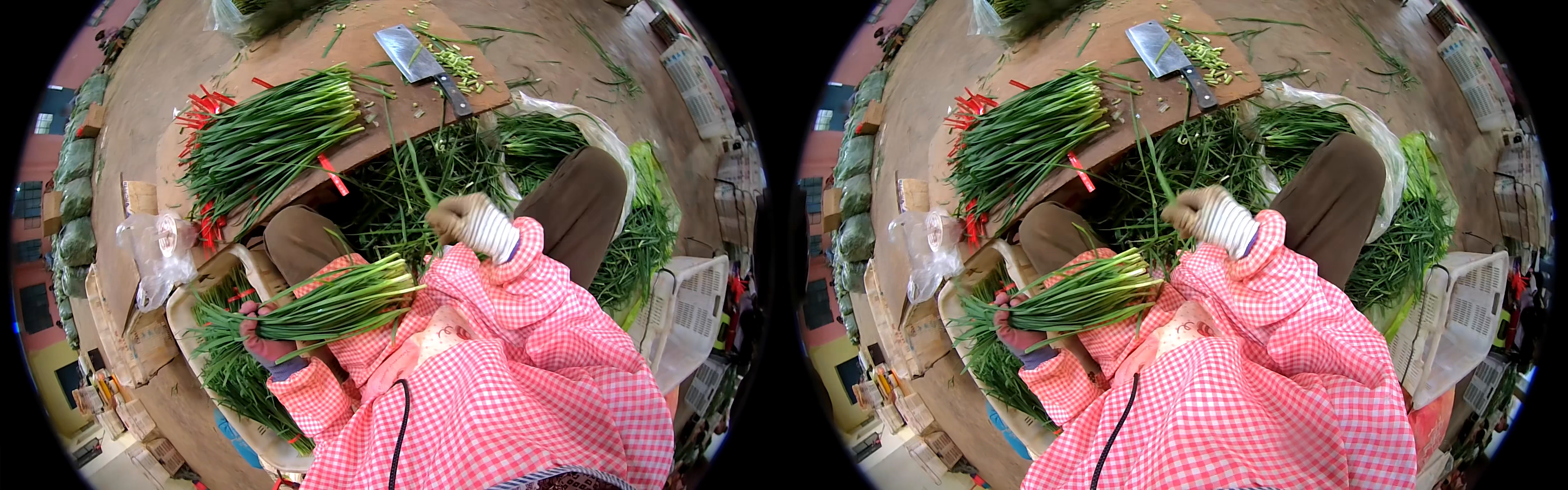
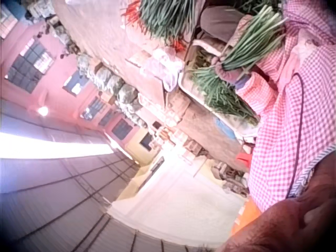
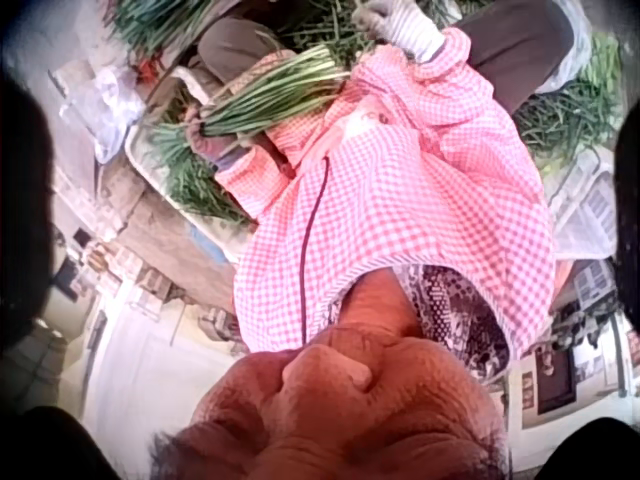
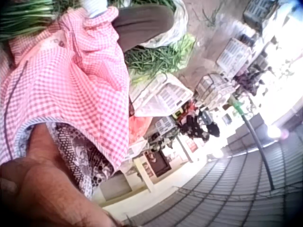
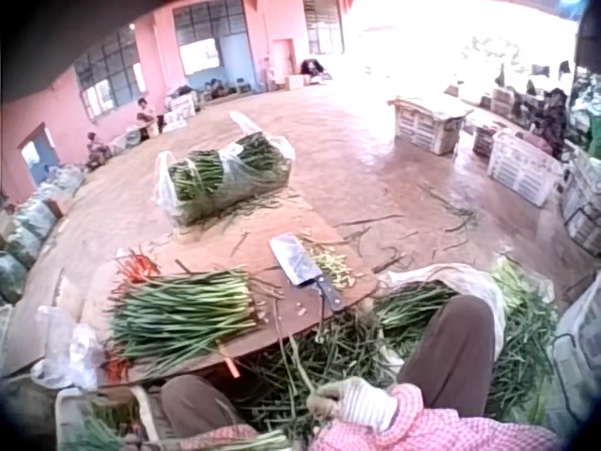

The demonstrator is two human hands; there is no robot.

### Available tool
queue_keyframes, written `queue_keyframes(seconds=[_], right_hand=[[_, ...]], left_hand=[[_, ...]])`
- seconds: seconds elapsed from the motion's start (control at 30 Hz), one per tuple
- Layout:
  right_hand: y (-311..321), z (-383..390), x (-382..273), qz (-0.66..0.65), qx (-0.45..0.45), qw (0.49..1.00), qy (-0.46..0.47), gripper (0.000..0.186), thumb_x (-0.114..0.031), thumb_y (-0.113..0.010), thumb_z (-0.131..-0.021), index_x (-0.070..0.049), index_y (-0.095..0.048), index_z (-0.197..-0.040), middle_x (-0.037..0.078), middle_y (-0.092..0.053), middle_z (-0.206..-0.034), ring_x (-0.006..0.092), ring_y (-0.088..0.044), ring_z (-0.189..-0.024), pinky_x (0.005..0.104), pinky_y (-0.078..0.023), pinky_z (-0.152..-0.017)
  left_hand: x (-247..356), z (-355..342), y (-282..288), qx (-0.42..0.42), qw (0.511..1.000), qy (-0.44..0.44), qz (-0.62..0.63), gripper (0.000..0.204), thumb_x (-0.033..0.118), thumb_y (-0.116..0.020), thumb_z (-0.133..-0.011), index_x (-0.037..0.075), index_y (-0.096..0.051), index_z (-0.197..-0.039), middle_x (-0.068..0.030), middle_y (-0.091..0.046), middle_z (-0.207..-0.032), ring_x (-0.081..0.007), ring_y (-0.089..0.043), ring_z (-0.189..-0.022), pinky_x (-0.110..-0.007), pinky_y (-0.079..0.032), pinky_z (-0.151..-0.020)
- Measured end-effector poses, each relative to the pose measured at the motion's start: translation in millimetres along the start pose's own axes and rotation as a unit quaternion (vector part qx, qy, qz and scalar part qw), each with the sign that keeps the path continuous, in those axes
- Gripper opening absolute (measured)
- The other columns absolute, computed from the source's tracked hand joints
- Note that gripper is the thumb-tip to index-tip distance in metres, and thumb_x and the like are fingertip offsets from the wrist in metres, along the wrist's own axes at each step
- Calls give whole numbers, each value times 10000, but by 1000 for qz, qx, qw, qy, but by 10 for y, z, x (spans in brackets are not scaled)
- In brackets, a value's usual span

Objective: The person sits on the floor and processes green onions by trimming the root ends with a cleaver, bundling them with red ties, and placing the finished bundles on a wooden board. The person repeatedly picks up bunches from a plastic bag, trims them, and ties them.

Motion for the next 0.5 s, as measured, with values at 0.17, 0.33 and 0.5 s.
queue_keyframes(seconds=[0.17,0.33,0.5], right_hand=[[-675,105,-131,72,-158,982,72,280,-250,-664,-784,-52,-703,-978,86,-701,-794,151,-659,-716,275,-521,-667],[-848,75,-57,-28,-142,988,45,261,-105,-722,-730,-9,-698,-972,88,-699,-862,110,-639,-777,264,-522,-728],[-866,49,28,-57,-114,992,-6,241,-105,-681,-719,-13,-695,-941,75,-691,-789,111,-636,-712,255,-527,-672]], left_hand=[[39,54,-84,72,997,-14,-37,216,34,-527,-729,59,-540,-944,-26,-560,-886,-182,-516,-819,-312,-486,-747],[10,104,-175,49,997,-46,-48,230,55,-534,-757,21,-570,-981,-60,-568,-879,-182,-533,-820,-320,-495,-745],[-12,177,-242,67,994,-74,-47,244,82,-535,-775,-17,-575,-994,-97,-573,-853,-192,-547,-827,-322,-503,-742]])
Point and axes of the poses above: each hand's wrist, its own z-axis away from the middle knuckle, its own y-axis out of the back of the hand, x = y × z, the point moved 5 cm from there along -z, towards the middle knuckle
